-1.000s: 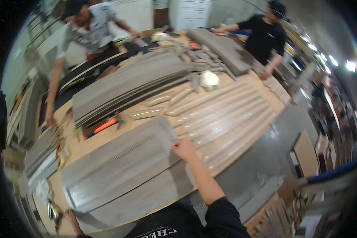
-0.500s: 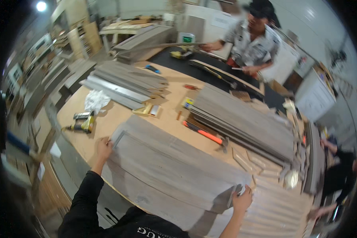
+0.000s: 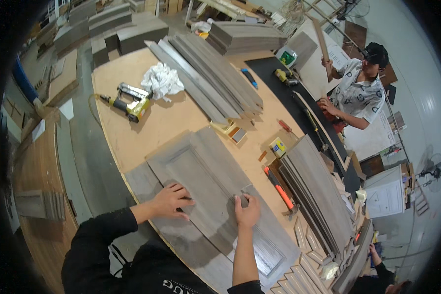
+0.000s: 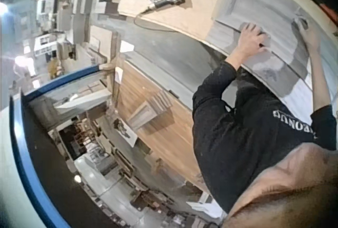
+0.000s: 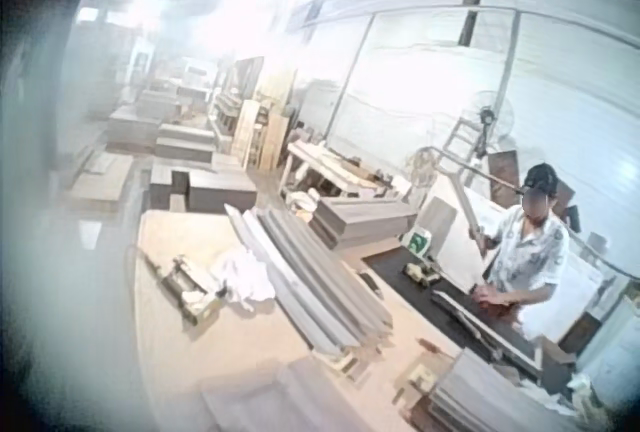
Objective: The person aligns wooden trim pieces onto wooden panels by hand and fastens them using a nail gun.
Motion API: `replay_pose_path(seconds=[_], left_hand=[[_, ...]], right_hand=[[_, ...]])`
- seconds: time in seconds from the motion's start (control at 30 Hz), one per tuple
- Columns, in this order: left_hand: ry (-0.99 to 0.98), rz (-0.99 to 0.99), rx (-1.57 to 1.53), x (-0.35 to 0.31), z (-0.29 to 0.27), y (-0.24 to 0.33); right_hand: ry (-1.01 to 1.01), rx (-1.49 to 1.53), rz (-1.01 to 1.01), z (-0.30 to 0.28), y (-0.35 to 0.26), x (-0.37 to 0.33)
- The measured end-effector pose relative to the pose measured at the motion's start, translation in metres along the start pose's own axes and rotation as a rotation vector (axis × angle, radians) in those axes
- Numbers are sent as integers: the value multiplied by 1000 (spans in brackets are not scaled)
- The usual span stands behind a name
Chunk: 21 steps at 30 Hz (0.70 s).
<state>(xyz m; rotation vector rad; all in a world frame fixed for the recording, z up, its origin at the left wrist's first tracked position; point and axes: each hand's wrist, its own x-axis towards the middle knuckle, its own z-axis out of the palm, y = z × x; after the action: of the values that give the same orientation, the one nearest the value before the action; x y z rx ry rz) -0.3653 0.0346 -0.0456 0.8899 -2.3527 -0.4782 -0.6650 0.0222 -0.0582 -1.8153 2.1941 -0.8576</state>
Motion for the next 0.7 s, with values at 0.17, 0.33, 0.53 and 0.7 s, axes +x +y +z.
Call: replay_pose_path(seconds=[0.17, 0.33, 0.53, 0.7], left_hand=[[32, 33, 19, -7, 1, 0], [-3, 64, 20, -5, 2, 0], [-39, 91, 46, -10, 3, -5], [-32, 111, 69, -8, 3, -4]], right_hand=[[57, -147, -148, 1, -8, -8], [70, -102, -104, 2, -1, -13], [79, -155, -106, 2, -16, -14], [110, -143, -91, -4, -19, -9]])
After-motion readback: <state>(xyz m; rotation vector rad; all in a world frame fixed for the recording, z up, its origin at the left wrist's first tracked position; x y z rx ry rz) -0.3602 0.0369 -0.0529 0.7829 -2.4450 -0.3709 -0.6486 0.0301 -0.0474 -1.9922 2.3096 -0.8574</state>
